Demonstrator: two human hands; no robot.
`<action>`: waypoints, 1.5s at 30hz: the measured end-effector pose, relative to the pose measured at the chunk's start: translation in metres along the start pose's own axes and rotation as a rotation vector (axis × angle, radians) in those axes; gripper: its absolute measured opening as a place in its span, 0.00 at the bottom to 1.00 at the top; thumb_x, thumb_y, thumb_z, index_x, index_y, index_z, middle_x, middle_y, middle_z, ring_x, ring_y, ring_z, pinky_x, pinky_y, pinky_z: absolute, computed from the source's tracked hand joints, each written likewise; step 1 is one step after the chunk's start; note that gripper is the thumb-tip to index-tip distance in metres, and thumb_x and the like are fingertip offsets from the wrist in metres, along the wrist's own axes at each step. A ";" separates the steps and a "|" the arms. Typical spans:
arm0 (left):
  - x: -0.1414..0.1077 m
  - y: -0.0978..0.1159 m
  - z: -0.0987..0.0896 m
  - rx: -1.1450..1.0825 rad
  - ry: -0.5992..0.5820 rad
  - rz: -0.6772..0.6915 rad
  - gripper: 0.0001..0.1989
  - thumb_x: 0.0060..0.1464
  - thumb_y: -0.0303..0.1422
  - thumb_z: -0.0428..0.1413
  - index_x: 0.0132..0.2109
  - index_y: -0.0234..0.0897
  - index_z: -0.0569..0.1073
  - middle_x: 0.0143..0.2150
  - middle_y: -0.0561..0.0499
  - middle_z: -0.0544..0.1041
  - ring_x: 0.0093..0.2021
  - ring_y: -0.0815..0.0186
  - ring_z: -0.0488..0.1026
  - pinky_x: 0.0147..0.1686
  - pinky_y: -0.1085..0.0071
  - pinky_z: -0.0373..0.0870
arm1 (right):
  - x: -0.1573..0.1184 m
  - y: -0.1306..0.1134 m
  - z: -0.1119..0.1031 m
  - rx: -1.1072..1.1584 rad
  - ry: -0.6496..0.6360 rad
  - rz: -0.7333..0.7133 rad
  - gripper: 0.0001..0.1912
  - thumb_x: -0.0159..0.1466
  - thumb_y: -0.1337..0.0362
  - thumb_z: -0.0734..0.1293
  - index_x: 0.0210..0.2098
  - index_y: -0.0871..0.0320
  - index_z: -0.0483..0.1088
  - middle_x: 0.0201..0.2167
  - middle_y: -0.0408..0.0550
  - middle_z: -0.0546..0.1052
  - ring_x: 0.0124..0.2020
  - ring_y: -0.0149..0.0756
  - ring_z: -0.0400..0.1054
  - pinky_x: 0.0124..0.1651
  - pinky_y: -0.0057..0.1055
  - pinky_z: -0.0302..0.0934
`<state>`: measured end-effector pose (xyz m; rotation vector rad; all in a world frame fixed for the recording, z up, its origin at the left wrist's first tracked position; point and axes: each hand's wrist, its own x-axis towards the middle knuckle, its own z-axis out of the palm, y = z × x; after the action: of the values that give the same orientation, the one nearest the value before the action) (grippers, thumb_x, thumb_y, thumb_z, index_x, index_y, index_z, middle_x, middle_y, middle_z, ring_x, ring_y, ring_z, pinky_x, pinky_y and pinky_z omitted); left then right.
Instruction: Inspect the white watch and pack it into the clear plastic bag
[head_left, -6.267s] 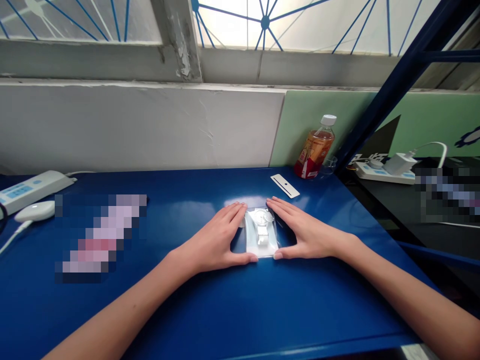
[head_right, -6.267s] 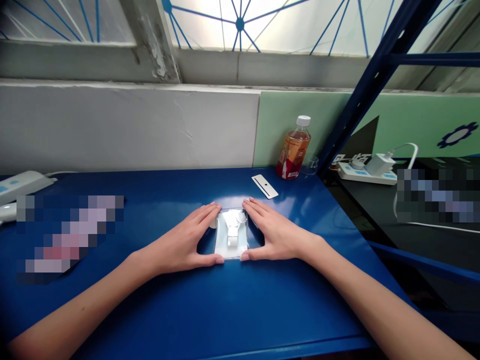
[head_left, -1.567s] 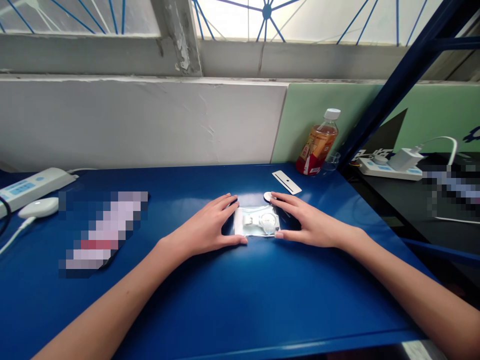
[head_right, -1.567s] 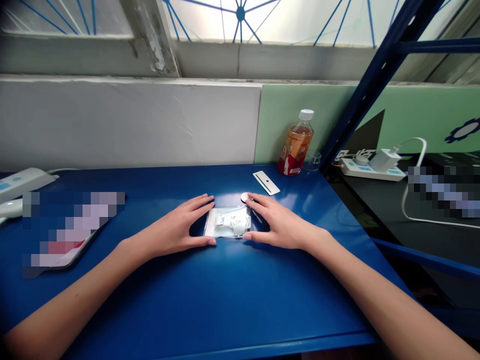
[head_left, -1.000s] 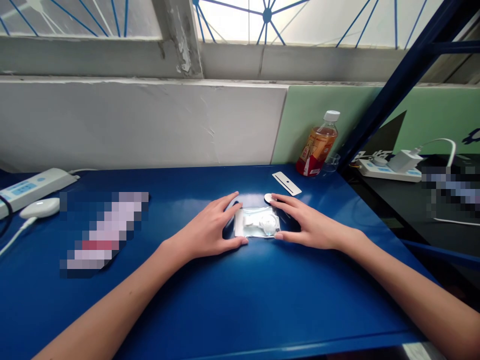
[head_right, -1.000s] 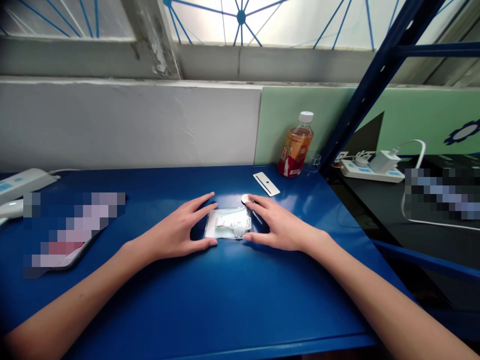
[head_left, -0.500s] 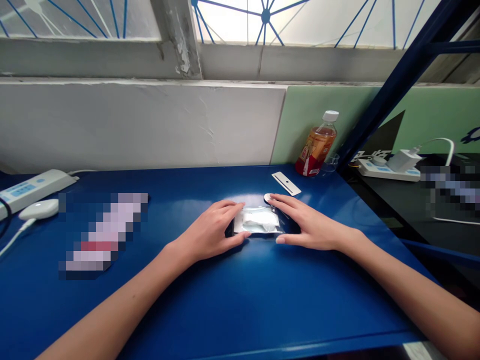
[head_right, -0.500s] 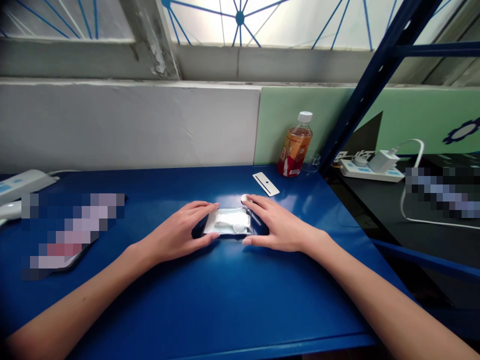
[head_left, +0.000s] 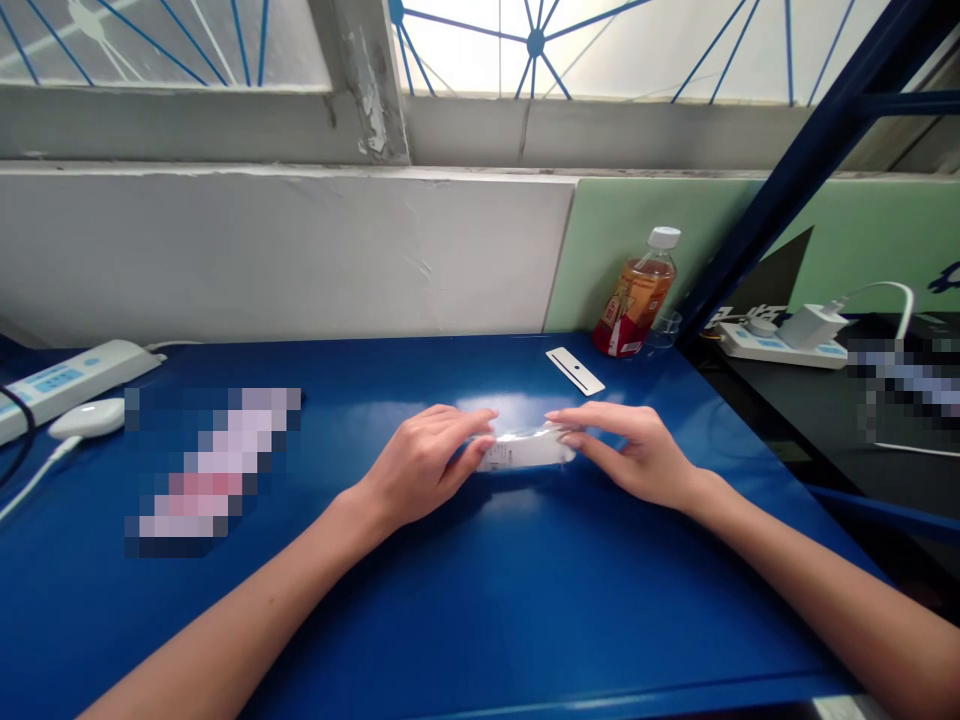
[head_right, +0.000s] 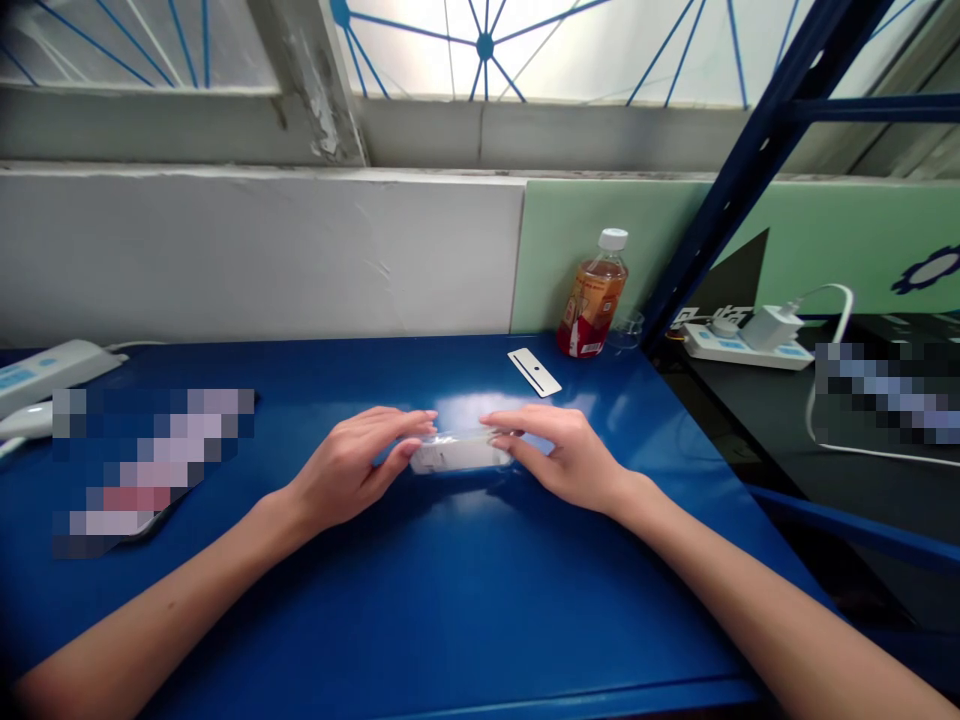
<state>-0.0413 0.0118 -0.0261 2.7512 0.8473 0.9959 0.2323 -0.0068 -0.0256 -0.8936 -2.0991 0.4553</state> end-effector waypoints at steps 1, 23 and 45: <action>0.000 0.001 0.001 0.010 0.026 -0.018 0.15 0.68 0.33 0.47 0.56 0.37 0.71 0.46 0.45 0.82 0.45 0.58 0.80 0.45 0.60 0.76 | -0.001 0.001 0.001 0.016 0.016 0.061 0.12 0.68 0.63 0.65 0.49 0.52 0.75 0.43 0.47 0.82 0.39 0.40 0.78 0.39 0.35 0.72; -0.003 -0.006 -0.001 0.027 -0.420 -0.240 0.40 0.57 0.57 0.54 0.67 0.36 0.61 0.69 0.36 0.60 0.70 0.44 0.53 0.63 0.47 0.58 | 0.000 0.014 -0.001 -0.238 -0.404 0.068 0.37 0.65 0.47 0.66 0.66 0.60 0.59 0.65 0.62 0.65 0.68 0.55 0.55 0.65 0.56 0.55; 0.000 -0.012 -0.011 0.105 -0.521 -0.280 0.47 0.53 0.63 0.52 0.67 0.30 0.59 0.70 0.34 0.56 0.70 0.46 0.51 0.65 0.52 0.55 | -0.001 0.017 -0.001 -0.329 -0.394 0.148 0.43 0.55 0.39 0.71 0.59 0.63 0.65 0.65 0.66 0.61 0.67 0.59 0.53 0.64 0.52 0.57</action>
<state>-0.0538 0.0203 -0.0207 2.6653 1.1557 0.1740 0.2411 0.0038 -0.0351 -1.2356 -2.5264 0.3919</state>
